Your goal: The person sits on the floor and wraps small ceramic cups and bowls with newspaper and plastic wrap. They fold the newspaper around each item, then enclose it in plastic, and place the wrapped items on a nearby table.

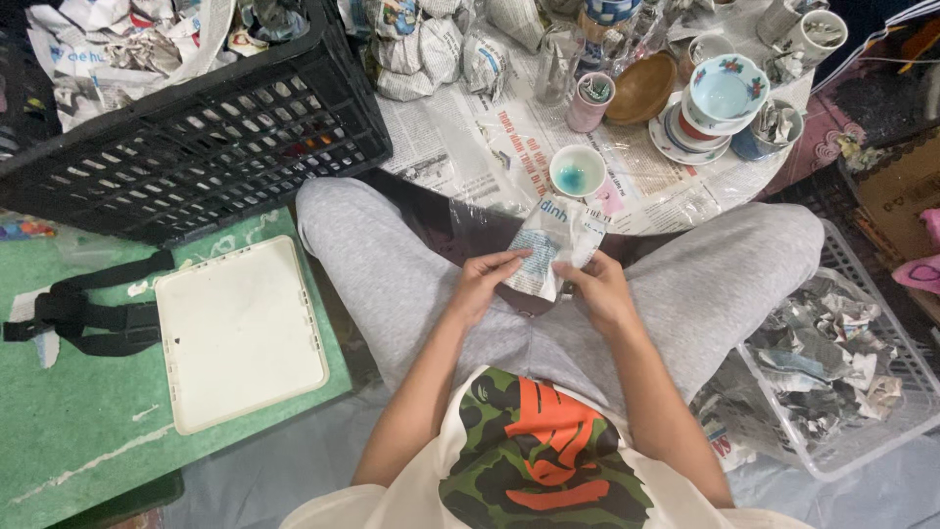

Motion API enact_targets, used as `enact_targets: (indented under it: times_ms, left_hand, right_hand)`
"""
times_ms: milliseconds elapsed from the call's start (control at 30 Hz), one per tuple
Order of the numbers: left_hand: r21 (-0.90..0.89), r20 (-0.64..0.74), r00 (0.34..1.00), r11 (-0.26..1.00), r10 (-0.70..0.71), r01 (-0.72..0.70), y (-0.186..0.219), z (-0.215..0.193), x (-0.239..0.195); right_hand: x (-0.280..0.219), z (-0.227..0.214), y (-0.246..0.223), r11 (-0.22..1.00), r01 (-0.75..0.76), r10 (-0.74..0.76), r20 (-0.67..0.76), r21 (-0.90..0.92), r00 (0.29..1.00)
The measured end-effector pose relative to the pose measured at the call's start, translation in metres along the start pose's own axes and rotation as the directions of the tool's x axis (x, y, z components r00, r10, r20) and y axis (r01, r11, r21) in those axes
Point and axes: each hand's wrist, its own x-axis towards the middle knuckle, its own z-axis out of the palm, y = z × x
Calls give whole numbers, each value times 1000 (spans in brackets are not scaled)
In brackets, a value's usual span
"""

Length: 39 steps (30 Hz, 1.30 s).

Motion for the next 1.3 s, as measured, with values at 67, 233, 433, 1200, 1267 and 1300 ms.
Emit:
enact_targets:
  times_ms: [67,233,433,1200,1267,1300]
  left_hand:
    - [63,1,999,997,40,-40,-3,-2,1]
    - [-44,-112,989,995,-98,94,2,0,6]
    - [-41,-51,988,989,-147,145,8,0,6]
    - [-33,370,862,922,-347,385,9,-9,-1]
    - [22,295,855,898,-426,440,2,-6,3]
    - [108,269,867,908,-419,405,-3,-4,4]
  right_hand:
    - [3,-4,5,1000,-4,4,-5,-16,1000]
    - [8,-10,16,998,56,-50,135,-40,990]
    - [4,-9,5,997,37,-28,142,-65,989]
    - [1,-20,7,915,335,-312,132,-226,941]
    - [-4,-14,-3,892,331,-319,90,-307,943]
    - [-7,-8,-8,898,292,-295,43,-327,955]
